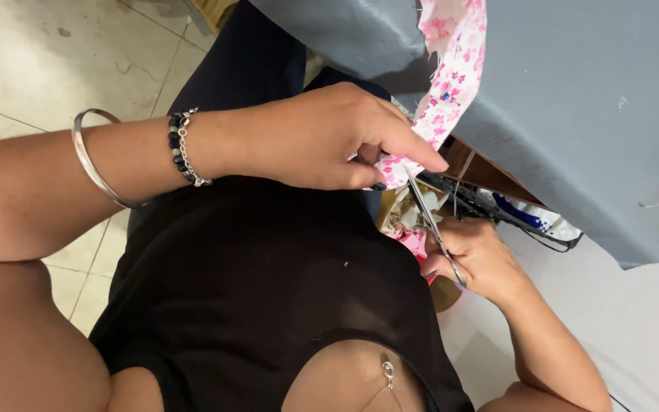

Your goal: Cutting a strip of floral fabric using scissors on a work table

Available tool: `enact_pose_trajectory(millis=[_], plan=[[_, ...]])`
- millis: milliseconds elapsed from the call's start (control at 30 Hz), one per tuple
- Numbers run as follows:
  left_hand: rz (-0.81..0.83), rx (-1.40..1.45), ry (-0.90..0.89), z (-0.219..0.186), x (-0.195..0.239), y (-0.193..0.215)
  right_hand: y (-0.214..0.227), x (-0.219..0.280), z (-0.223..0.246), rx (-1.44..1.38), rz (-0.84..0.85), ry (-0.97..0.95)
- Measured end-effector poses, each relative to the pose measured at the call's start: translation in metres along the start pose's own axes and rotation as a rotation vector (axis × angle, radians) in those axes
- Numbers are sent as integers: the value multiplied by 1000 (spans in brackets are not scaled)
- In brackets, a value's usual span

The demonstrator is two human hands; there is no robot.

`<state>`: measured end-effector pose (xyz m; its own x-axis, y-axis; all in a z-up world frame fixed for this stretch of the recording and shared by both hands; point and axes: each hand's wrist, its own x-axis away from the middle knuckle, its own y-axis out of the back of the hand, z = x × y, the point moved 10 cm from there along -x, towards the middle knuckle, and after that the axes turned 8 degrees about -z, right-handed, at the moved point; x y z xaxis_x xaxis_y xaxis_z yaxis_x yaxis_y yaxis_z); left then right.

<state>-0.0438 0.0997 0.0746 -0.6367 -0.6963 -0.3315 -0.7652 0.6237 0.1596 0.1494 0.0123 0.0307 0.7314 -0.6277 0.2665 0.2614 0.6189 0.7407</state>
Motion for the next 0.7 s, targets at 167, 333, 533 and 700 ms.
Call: enact_pose_trajectory(millis=[167,333,533,700], plan=[[17,1,-35,-2,2,0,2,-4,9,-1,46,0],[17,-8,-60,-1,2,1,1,-6,4,-82,102,-96],[63,-3,0,3,3,-8,0,-10,4,-103,148,-85],[70,14,7,2,4,-5,2,-11,5,-84,144,-57]])
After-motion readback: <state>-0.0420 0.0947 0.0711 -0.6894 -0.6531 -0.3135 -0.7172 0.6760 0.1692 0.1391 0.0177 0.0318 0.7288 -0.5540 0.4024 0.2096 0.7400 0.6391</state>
